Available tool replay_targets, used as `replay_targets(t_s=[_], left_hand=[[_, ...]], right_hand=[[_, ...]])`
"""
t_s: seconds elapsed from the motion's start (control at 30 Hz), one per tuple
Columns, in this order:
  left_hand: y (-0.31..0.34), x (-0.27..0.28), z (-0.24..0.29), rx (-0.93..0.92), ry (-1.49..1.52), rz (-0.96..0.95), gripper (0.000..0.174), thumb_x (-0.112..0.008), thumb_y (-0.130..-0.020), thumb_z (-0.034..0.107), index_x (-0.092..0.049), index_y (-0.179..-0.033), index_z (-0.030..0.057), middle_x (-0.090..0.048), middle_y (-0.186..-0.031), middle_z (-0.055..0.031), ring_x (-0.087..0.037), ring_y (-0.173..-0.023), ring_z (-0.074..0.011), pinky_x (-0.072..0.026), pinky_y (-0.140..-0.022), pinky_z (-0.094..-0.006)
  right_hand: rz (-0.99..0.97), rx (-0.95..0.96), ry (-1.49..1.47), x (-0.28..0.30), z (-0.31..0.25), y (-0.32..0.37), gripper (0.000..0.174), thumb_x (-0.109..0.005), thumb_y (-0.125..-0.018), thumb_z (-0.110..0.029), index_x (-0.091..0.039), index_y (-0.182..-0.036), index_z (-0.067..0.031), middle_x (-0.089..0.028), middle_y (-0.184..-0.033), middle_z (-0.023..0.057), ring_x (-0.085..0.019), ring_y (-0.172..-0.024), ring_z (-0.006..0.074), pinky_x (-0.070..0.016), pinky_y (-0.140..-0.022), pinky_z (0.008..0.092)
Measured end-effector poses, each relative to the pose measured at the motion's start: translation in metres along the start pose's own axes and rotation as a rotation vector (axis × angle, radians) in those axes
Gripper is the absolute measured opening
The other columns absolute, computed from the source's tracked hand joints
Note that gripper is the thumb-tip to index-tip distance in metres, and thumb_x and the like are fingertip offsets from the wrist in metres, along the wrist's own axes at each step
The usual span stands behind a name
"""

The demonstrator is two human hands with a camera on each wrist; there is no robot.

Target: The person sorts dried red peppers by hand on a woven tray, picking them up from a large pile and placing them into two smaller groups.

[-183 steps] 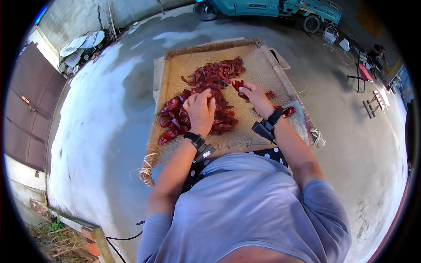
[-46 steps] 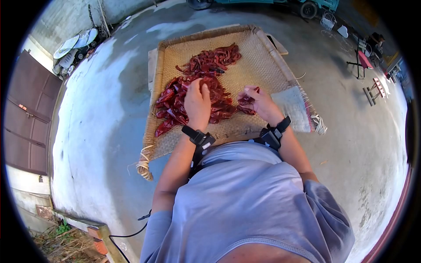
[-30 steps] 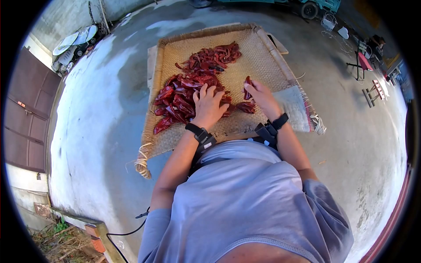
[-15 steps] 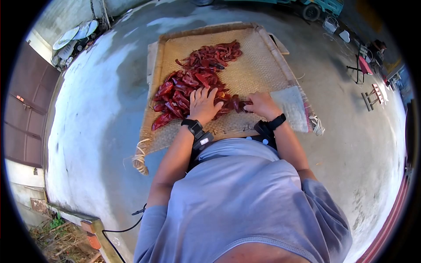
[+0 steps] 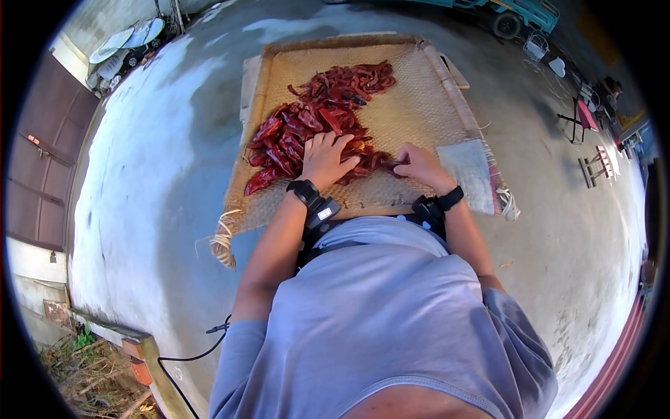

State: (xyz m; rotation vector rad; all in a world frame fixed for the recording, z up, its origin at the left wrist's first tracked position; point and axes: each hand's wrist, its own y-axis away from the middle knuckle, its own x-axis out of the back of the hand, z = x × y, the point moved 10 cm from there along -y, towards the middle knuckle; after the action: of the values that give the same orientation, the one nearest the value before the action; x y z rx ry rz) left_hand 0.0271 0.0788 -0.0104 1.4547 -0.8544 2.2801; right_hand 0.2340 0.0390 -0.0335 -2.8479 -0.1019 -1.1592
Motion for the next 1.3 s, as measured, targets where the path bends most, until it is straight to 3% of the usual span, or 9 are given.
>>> replay_targets(t_s=[0.23, 0.43, 0.53, 0.63, 0.73, 0.83, 1.0, 1.1, 1.3], left_hand=[[0.000, 0.014, 0.002, -0.060, 0.018, 0.070, 0.050, -0.070, -0.081, 0.043, -0.065, -0.124, 0.0159, -0.059, -0.114, -0.0087, -0.048, -0.114, -0.0276, -0.0363, -0.096, -0.0425], [0.001, 0.011, 0.000, -0.084, 0.051, 0.100, 0.050, -0.072, -0.081, 0.039, -0.064, -0.125, 0.0179, -0.058, -0.118, -0.0089, -0.048, -0.116, -0.0289, -0.0353, -0.097, -0.0437], [0.001, 0.010, -0.001, -0.076, 0.053, 0.093, 0.050, -0.072, -0.081, 0.039, -0.064, -0.125, 0.0182, -0.058, -0.118, -0.0091, -0.047, -0.117, -0.0290, -0.0348, -0.097, -0.0435], [0.002, 0.010, -0.002, -0.077, 0.067, 0.096, 0.049, -0.071, -0.081, 0.039, -0.064, -0.125, 0.0183, -0.057, -0.119, -0.0090, -0.047, -0.117, -0.0291, -0.0347, -0.097, -0.0435], [0.002, 0.009, -0.003, -0.072, 0.058, 0.104, 0.048, -0.071, -0.082, 0.040, -0.064, -0.125, 0.0184, -0.057, -0.118, -0.0091, -0.047, -0.117, -0.0293, -0.0344, -0.098, -0.0434], [0.002, 0.008, -0.004, -0.066, 0.067, 0.100, 0.047, -0.070, -0.083, 0.040, -0.064, -0.125, 0.0187, -0.057, -0.119, -0.0093, -0.047, -0.118, -0.0293, -0.0341, -0.099, -0.0438], [0.003, 0.006, -0.005, -0.056, 0.064, 0.117, 0.044, -0.068, -0.084, 0.041, -0.066, -0.122, 0.0191, -0.058, -0.121, -0.0069, -0.046, -0.119, -0.0274, -0.0347, -0.099, -0.0429], [0.002, 0.006, -0.006, -0.059, 0.050, 0.105, 0.043, -0.067, -0.086, 0.040, -0.065, -0.124, 0.0198, -0.058, -0.122, -0.0064, -0.046, -0.119, -0.0271, -0.0340, -0.100, -0.0432], [0.002, 0.007, -0.002, -0.070, 0.053, 0.116, 0.035, -0.066, -0.087, 0.037, -0.068, -0.119, 0.0230, -0.058, -0.117, -0.0051, -0.047, -0.117, -0.0265, -0.0345, -0.099, -0.0430]], right_hand=[[0.168, -0.054, -0.070, 0.017, -0.025, 0.000, 0.030, -0.077, -0.078, -0.025, -0.060, -0.090, -0.0034, -0.065, -0.082, 0.0114, -0.063, -0.075, 0.0240, -0.0490, -0.068, 0.0359], [0.131, 0.041, -0.230, -0.011, -0.021, -0.019, 0.017, -0.069, -0.088, -0.014, -0.062, -0.098, -0.0022, -0.064, -0.089, 0.0070, -0.060, -0.084, 0.0135, -0.0483, -0.075, 0.0280], [0.076, 0.023, -0.350, -0.024, -0.010, -0.027, 0.014, -0.065, -0.089, -0.008, -0.062, -0.100, -0.0011, -0.064, -0.093, 0.0059, -0.059, -0.089, 0.0125, -0.0480, -0.079, 0.0271], [0.146, 0.021, -0.619, -0.013, -0.015, -0.023, 0.018, -0.065, -0.086, -0.007, -0.063, -0.102, 0.0001, -0.067, -0.093, 0.0120, -0.064, -0.088, 0.0216, -0.0504, -0.081, 0.0329], [0.328, 0.055, -0.422, 0.022, -0.008, -0.021, 0.018, -0.065, -0.086, -0.007, -0.063, -0.103, 0.0000, -0.068, -0.095, 0.0145, -0.065, -0.089, 0.0258, -0.0509, -0.081, 0.0355], [0.667, 0.087, 0.146, 0.057, -0.010, -0.005, 0.020, -0.067, -0.086, -0.010, -0.064, -0.104, -0.0009, -0.068, -0.098, 0.0161, -0.066, -0.090, 0.0301, -0.0511, -0.081, 0.0372], [-0.040, -0.025, 0.077, -0.003, -0.043, -0.004, 0.028, -0.067, -0.085, -0.021, -0.064, -0.109, -0.0064, -0.068, -0.098, 0.0148, -0.065, -0.092, 0.0323, -0.0507, -0.079, 0.0412], [-0.062, 0.223, 0.218, -0.030, -0.067, 0.007, 0.027, -0.067, -0.084, -0.022, -0.065, -0.106, -0.0070, -0.068, -0.095, 0.0166, -0.066, -0.089, 0.0339, -0.0507, -0.076, 0.0430], [0.025, 0.086, 0.118, 0.002, -0.026, -0.006, 0.026, -0.066, -0.083, -0.016, -0.063, -0.107, -0.0064, -0.068, -0.096, 0.0166, -0.065, -0.092, 0.0339, -0.0500, -0.079, 0.0444]])
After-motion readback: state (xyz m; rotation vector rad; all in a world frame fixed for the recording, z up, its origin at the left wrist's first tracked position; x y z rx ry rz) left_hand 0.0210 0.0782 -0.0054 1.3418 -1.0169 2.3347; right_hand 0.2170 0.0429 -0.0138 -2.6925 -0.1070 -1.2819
